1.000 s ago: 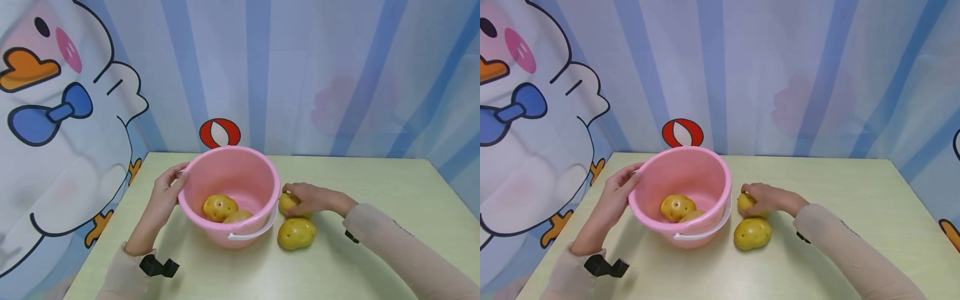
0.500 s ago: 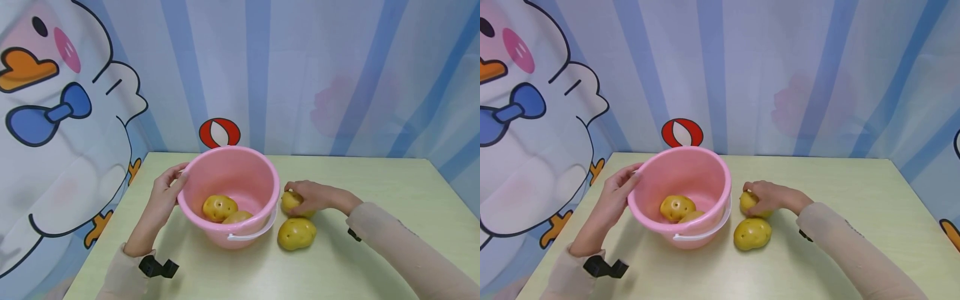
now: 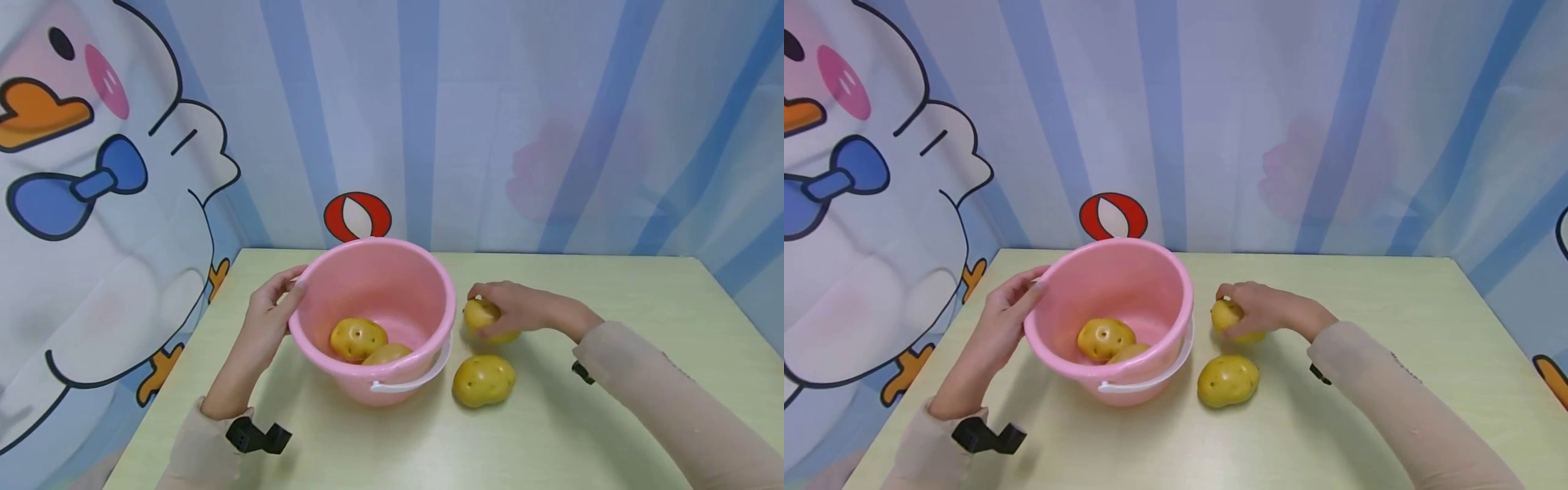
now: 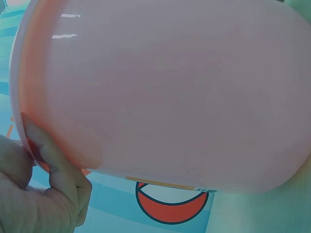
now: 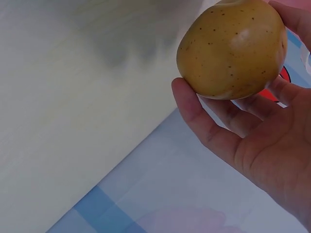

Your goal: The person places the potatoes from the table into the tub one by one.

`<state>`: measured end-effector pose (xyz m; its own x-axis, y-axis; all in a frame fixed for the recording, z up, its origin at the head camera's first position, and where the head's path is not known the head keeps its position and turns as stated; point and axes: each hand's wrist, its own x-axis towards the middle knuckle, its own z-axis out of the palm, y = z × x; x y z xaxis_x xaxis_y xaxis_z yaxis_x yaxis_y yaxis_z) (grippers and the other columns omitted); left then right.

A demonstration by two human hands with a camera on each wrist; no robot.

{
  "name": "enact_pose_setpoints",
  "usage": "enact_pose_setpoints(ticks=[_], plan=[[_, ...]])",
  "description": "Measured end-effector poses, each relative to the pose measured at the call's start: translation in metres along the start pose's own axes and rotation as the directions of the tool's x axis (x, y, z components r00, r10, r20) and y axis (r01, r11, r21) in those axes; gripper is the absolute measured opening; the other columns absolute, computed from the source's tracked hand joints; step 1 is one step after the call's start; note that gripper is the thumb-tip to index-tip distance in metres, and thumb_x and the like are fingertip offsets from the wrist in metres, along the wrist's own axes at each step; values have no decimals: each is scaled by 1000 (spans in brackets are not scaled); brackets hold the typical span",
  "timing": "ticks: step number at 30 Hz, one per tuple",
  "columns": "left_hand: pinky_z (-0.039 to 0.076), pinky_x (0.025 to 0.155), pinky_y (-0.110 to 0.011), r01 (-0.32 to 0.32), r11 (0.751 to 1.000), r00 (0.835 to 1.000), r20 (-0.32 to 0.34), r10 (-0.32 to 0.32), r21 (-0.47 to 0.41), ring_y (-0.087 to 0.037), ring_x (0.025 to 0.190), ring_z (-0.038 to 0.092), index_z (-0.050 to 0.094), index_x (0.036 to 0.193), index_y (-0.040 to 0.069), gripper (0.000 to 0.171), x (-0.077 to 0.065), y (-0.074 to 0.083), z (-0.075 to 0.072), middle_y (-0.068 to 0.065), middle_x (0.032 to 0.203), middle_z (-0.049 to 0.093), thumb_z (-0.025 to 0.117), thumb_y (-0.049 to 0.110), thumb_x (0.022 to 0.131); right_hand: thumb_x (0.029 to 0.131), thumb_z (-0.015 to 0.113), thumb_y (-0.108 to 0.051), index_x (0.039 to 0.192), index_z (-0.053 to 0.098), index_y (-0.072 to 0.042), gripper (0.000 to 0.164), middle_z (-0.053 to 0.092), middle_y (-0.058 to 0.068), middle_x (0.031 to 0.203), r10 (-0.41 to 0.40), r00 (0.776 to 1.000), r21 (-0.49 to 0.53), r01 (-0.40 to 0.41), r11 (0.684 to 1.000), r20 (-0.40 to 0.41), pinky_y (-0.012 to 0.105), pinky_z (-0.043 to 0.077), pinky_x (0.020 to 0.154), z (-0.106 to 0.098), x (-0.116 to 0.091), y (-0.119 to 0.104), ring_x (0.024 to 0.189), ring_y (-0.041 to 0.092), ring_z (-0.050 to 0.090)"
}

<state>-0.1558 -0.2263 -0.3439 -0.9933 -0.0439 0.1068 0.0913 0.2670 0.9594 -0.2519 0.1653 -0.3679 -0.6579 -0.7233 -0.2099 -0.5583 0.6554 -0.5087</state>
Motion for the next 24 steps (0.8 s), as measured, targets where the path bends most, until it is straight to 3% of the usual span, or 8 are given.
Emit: enact_pose_setpoints(ticks=[24], plan=[[57, 62, -24, -18, 1000, 1000, 4, 18, -9, -14, 71, 63, 50, 143, 3, 44, 0, -1, 0, -18, 109, 50, 52, 25, 105, 88, 74, -27, 130, 54, -9, 50, 62, 1, 107, 17, 999, 11, -16, 1000, -44, 41, 52, 84, -43, -19, -21, 98, 22, 57]])
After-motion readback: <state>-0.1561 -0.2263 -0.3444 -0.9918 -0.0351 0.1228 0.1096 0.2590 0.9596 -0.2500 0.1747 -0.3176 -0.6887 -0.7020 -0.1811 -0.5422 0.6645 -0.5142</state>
